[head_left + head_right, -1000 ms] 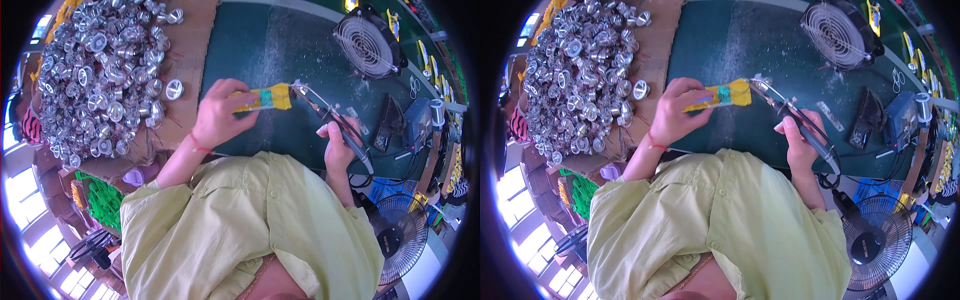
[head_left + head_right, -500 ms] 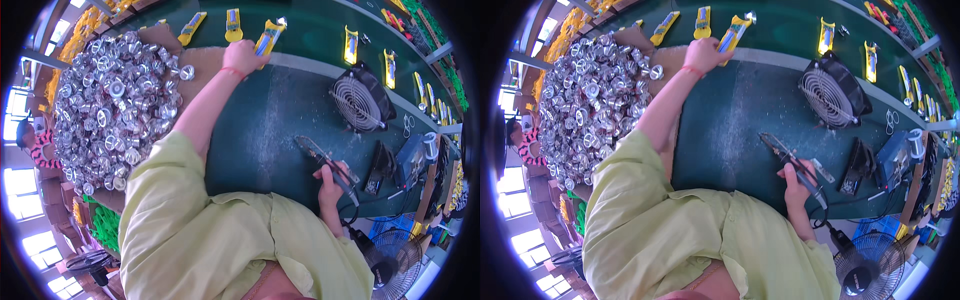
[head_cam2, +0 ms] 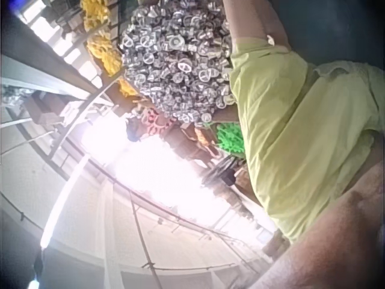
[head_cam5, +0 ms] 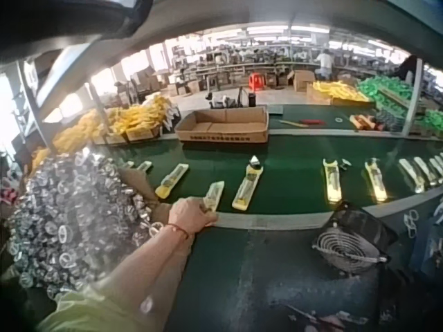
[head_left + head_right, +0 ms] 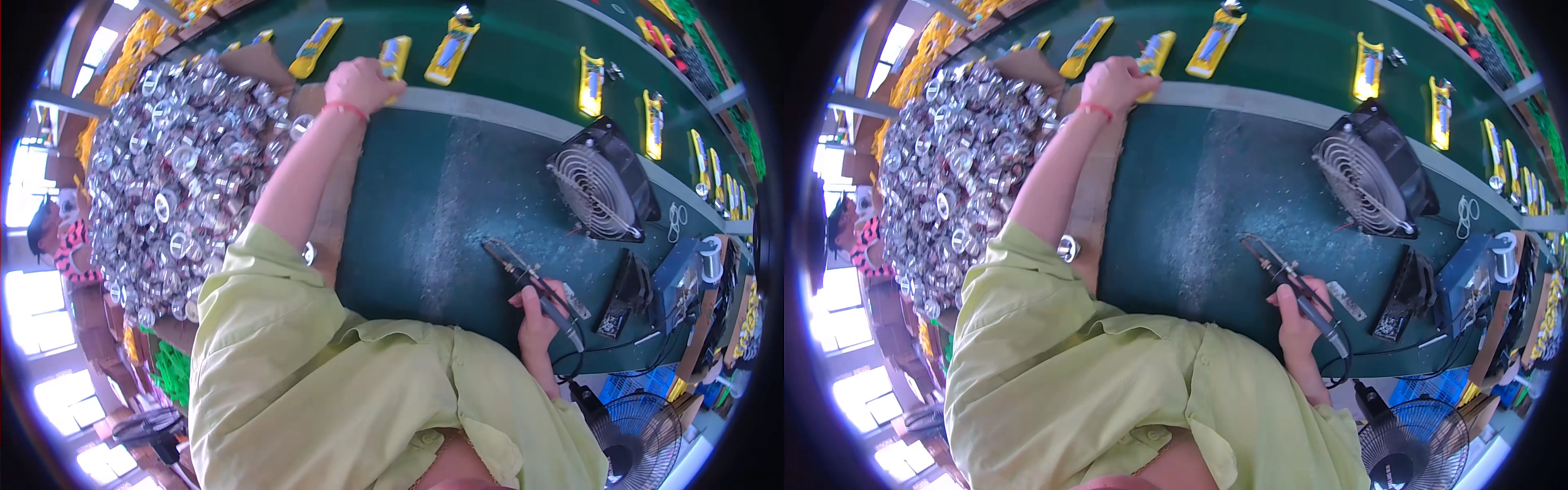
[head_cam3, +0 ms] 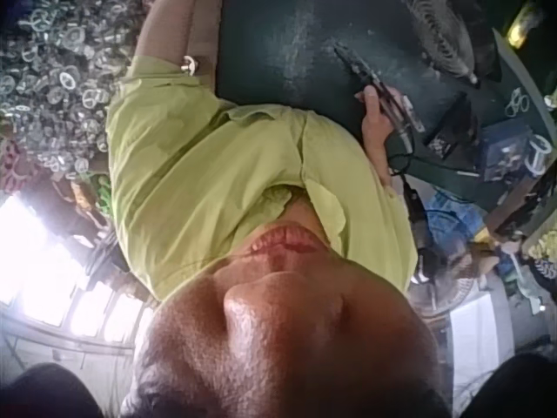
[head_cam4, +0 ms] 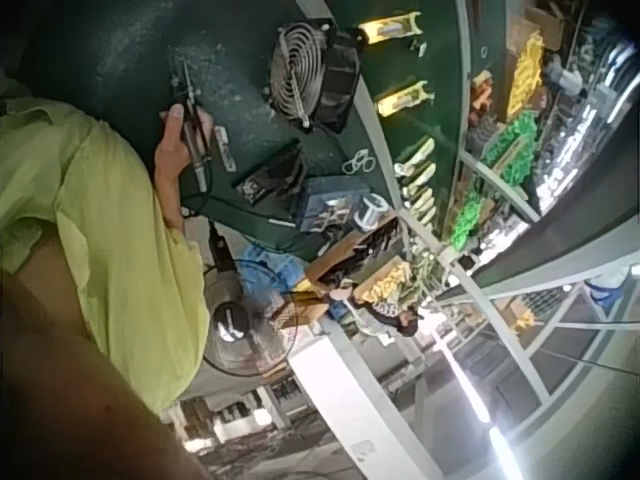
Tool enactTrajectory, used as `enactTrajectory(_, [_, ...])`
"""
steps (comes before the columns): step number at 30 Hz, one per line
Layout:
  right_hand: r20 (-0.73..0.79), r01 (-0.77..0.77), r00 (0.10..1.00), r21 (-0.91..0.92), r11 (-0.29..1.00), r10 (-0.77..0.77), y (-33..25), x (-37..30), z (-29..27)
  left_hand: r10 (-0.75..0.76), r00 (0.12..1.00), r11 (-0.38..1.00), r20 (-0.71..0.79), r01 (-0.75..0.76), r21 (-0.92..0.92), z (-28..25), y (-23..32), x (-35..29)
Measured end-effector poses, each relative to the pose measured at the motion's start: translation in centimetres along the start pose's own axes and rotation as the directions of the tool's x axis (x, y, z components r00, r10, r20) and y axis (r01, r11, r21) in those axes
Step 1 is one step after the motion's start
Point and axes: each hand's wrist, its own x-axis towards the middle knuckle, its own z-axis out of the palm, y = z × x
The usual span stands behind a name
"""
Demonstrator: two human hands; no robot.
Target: The person solders wires onto circuit boards on flashlight bodies using a soldering iron, attaches reflectors, and places the assembled units onto the conveyor line.
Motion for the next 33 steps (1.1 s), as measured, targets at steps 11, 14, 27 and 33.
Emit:
enactTrajectory(11, [0.035, 0.232, 0.973, -0.088, 0.969, -0.23, -0.7, -1.0, 1.5, 0.131, 0.98, 0.923, -0.153, -0.177, -0.341, 1.6, 0.3, -26.4])
enactTrajectory(14, [0.061, 0.262, 0.964, -0.096, 0.96, -0.257, -0.5, -1.8, 1.7, 0.013, 0.95, 0.99, -0.311, -0.056, -0.131, -0.7, -5.2, -27.0])
enactTrajectory(27, [0.144, 0.328, 0.943, -0.227, 0.917, -0.301, 0.5, -4.1, 1.3, 0.191, 0.908, 0.981, -0.372, -0.191, 0.039, 4.6, -5.6, -26.3])
enactTrajectory(33, [0.126, 0.269, 0.959, -0.136, 0.954, -0.252, -1.0, -5.6, 3.2, 0.048, 0.894, 0.89, -0.446, -0.24, -0.386, 0.8, -6.8, -26.4])
